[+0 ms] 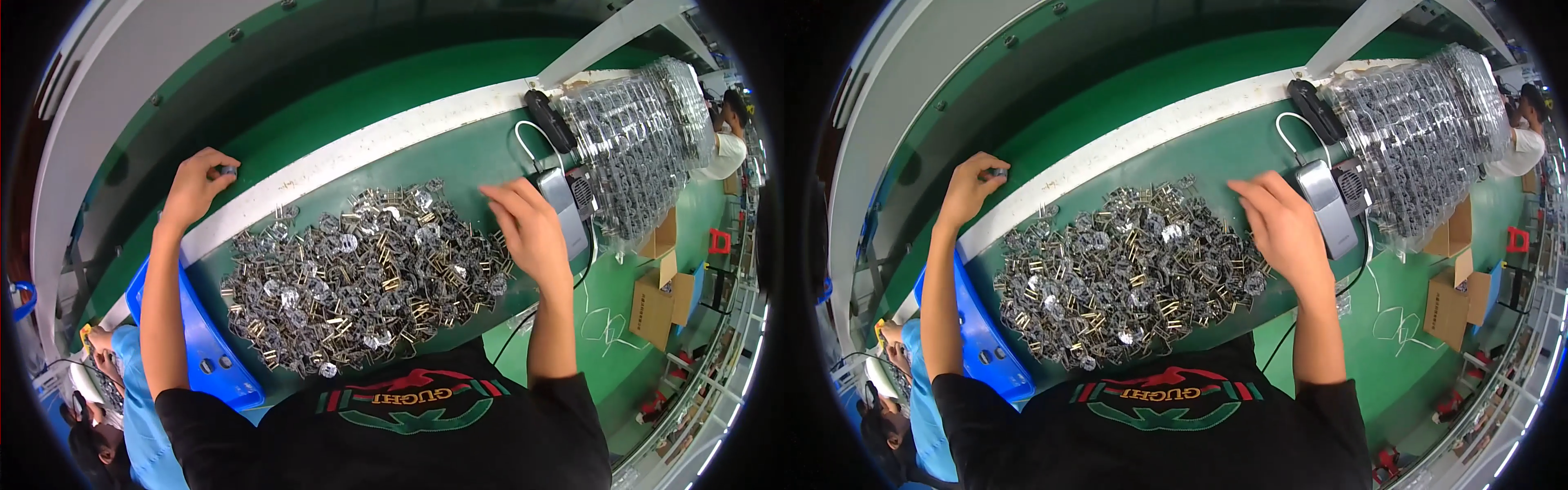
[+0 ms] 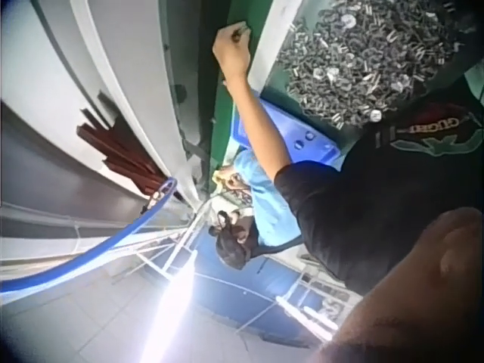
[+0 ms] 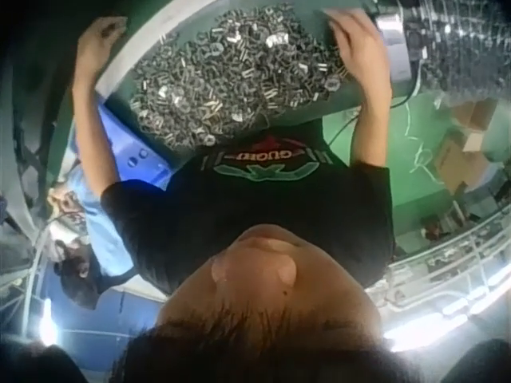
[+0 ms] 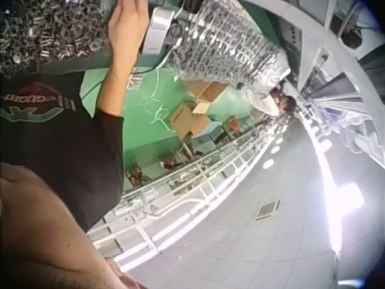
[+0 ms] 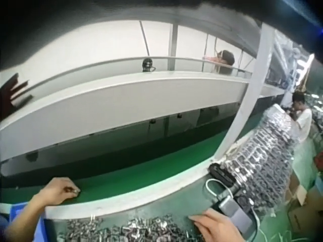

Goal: The person assembles small metal clips and plastic connector housings by hand on a production line.

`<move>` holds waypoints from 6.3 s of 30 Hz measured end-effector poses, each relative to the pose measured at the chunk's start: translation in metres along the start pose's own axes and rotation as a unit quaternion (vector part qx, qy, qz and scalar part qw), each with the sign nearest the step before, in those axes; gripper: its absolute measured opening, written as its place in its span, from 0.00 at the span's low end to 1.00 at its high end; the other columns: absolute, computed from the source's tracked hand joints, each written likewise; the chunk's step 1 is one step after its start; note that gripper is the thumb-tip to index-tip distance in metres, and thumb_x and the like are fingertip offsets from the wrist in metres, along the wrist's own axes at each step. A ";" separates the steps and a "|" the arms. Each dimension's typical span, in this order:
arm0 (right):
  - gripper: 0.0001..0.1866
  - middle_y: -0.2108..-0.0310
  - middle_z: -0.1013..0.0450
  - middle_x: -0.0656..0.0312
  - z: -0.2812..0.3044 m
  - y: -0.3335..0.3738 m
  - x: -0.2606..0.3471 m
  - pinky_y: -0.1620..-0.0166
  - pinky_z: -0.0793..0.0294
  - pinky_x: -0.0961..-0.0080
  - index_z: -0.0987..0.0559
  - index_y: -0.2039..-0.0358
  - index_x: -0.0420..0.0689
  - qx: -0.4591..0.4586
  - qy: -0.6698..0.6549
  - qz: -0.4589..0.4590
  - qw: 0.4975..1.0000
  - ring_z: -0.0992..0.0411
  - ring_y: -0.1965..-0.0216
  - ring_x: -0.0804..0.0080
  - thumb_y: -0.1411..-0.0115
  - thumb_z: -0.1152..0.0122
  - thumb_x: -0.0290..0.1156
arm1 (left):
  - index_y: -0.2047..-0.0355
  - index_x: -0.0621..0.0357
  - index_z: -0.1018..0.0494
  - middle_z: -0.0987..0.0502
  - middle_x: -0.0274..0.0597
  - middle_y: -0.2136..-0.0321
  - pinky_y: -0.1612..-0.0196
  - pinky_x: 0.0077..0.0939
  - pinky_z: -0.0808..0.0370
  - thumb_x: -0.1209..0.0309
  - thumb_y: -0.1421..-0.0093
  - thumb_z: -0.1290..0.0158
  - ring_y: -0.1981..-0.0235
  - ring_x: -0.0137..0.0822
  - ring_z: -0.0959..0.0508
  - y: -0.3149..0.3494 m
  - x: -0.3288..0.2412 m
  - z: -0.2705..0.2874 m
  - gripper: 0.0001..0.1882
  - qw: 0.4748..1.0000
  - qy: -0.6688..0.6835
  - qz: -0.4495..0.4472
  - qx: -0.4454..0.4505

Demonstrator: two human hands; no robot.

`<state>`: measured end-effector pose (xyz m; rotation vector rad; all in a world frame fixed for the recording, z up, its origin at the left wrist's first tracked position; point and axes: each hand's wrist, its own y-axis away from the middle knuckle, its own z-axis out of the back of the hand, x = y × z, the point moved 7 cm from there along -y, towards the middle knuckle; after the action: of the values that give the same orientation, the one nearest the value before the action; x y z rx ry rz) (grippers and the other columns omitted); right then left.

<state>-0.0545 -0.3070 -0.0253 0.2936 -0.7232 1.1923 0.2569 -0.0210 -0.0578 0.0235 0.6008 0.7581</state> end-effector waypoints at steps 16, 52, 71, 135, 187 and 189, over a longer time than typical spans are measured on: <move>0.11 0.71 0.31 0.64 -0.048 -0.026 -0.007 0.69 0.32 0.79 0.18 0.59 0.43 0.107 -0.213 -0.067 0.969 0.31 0.71 0.77 0.43 0.41 0.24 | 0.52 0.62 0.25 0.31 0.28 0.72 0.71 0.09 0.34 0.82 0.51 0.38 0.76 0.16 0.33 0.098 -0.100 -0.054 0.23 0.882 0.415 0.088 -0.204; 0.10 0.70 0.31 0.63 -0.089 -0.014 0.116 0.67 0.31 0.85 0.24 0.60 0.41 0.194 -0.539 -0.050 0.818 0.30 0.70 0.79 0.43 0.45 0.18 | 0.58 0.66 0.26 0.26 0.45 0.56 0.56 0.20 0.23 0.91 0.51 0.44 0.58 0.30 0.23 0.153 -0.137 -0.065 0.19 0.836 0.469 0.018 -0.283; 0.17 0.71 0.23 0.55 -0.052 -0.002 0.163 0.70 0.25 0.76 0.23 0.63 0.35 -0.031 -0.201 0.307 0.930 0.25 0.72 0.67 0.55 0.33 0.13 | 0.55 0.65 0.26 0.20 0.43 0.62 0.56 0.20 0.22 0.87 0.49 0.43 0.61 0.27 0.20 0.158 -0.141 -0.083 0.19 0.825 0.527 0.099 -0.177; 0.12 0.71 0.30 0.58 -0.025 -0.021 0.007 0.67 0.30 0.72 0.21 0.61 0.42 0.044 -0.077 0.050 0.995 0.29 0.72 0.63 0.48 0.41 0.19 | 0.54 0.70 0.27 0.30 0.40 0.60 0.63 0.16 0.24 0.88 0.51 0.42 0.66 0.25 0.24 0.093 -0.147 -0.060 0.21 0.848 0.512 -0.015 -0.141; 0.09 0.68 0.27 0.61 -0.048 -0.001 0.095 0.72 0.26 0.85 0.20 0.64 0.37 -0.015 -0.415 0.013 0.910 0.27 0.74 0.79 0.47 0.35 0.19 | 0.47 0.69 0.32 0.25 0.49 0.55 0.48 0.27 0.26 0.80 0.41 0.46 0.54 0.34 0.23 0.114 -0.167 -0.087 0.21 0.693 0.715 -0.004 -0.096; 0.08 0.71 0.28 0.62 -0.044 0.000 0.100 0.76 0.28 0.83 0.20 0.68 0.38 -0.060 -0.354 0.046 0.932 0.30 0.76 0.78 0.49 0.33 0.20 | 0.49 0.70 0.31 0.24 0.47 0.56 0.48 0.25 0.27 0.81 0.42 0.45 0.54 0.33 0.24 0.114 -0.168 -0.089 0.20 0.681 0.726 -0.018 -0.089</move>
<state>-0.0208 -0.2081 0.0069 0.6078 -1.4462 1.1199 0.0423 -0.0638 -0.0206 -0.8619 2.0420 0.6721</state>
